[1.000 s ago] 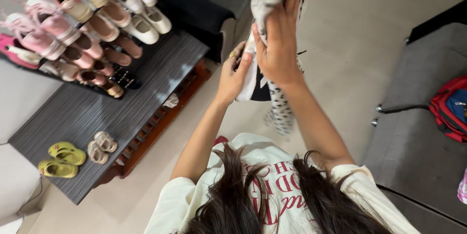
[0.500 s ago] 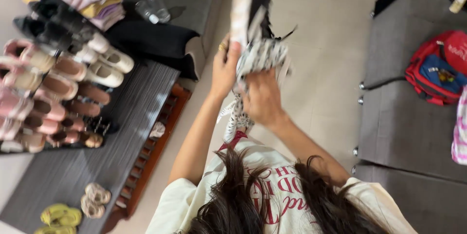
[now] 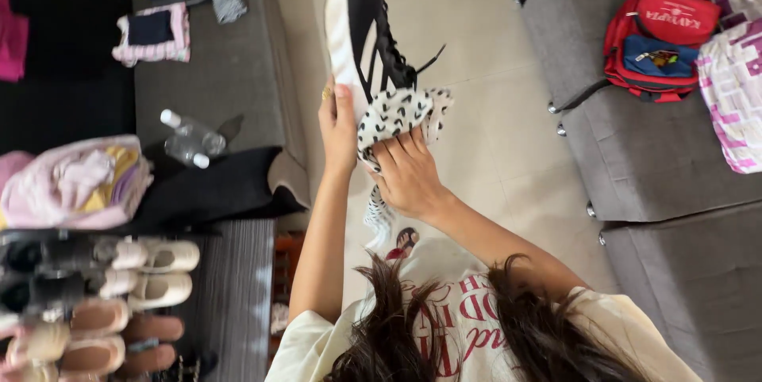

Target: The person wipes a black studded sandal with a patterned cloth, then places it on a shoe rack. They then pick up a black and white sneaker and wipe it with the same cloth, placing it back on the rack. The person repeats this process with another sneaker.

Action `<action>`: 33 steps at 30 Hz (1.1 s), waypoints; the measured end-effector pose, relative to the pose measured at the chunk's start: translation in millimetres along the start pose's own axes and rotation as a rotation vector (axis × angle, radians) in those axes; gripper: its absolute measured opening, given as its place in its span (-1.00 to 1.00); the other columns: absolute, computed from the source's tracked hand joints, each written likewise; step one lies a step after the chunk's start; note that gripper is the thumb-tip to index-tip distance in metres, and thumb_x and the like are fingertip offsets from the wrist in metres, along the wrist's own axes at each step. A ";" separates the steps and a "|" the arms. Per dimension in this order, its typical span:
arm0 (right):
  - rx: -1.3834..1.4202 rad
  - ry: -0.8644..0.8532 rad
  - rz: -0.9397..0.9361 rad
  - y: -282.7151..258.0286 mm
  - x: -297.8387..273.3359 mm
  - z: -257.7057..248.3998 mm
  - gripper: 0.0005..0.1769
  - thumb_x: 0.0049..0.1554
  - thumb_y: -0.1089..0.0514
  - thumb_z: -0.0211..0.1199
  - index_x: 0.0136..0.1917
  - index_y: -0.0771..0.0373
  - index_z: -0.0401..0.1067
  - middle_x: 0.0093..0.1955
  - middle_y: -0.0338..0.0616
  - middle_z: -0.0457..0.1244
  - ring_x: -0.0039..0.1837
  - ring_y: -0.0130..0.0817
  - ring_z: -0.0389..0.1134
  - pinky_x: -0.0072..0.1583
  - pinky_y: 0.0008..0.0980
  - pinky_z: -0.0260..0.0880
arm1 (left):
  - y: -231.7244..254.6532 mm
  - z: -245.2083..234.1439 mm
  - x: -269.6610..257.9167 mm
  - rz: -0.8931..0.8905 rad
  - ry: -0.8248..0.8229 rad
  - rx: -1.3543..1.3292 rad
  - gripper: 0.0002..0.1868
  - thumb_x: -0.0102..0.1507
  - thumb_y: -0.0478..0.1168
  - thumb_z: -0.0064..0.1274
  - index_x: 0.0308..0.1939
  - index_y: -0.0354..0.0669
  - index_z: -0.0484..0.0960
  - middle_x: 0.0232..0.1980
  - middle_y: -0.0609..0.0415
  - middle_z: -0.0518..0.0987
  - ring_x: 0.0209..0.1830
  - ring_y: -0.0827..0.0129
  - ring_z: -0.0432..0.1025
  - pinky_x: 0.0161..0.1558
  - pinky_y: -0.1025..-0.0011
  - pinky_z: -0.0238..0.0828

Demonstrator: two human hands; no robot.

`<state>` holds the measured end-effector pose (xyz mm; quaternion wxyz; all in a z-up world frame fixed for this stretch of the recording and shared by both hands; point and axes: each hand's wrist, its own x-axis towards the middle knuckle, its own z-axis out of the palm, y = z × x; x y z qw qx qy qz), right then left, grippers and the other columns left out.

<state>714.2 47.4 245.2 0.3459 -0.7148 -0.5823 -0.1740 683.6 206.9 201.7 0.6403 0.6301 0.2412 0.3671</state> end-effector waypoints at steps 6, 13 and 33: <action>0.147 0.078 0.223 67.1 50.1 0.3 -0.53 0.32 0.10 0.12 0.32 0.52 0.24 0.33 0.35 0.17 0.37 0.34 0.15 0.49 0.09 0.05 | -10.9 40.2 9.6 -0.040 -0.140 -0.014 -0.34 0.49 0.04 -0.16 0.51 -0.43 0.28 0.19 -0.14 0.54 0.15 0.34 0.34 0.19 0.40 0.26; 0.221 0.198 0.146 139.1 103.2 5.7 -0.42 0.44 0.14 0.05 0.53 0.63 0.04 0.55 0.55 -0.02 0.57 0.55 -0.07 0.62 0.17 -0.16 | -16.7 66.5 43.5 0.028 -0.123 -0.013 -0.34 0.49 0.01 -0.15 0.50 -0.44 0.21 0.35 -0.12 0.49 0.27 0.36 0.40 0.29 0.44 0.32; 0.534 0.113 0.005 269.2 132.5 3.5 -0.41 0.45 0.11 0.00 0.57 0.55 0.01 0.60 0.43 -0.05 0.65 0.42 -0.12 0.68 0.09 -0.28 | -33.6 176.3 85.9 0.143 0.223 0.228 -0.37 0.44 -0.08 -0.02 0.47 -0.45 0.27 0.40 -0.27 0.46 0.40 0.18 0.38 0.37 0.33 0.29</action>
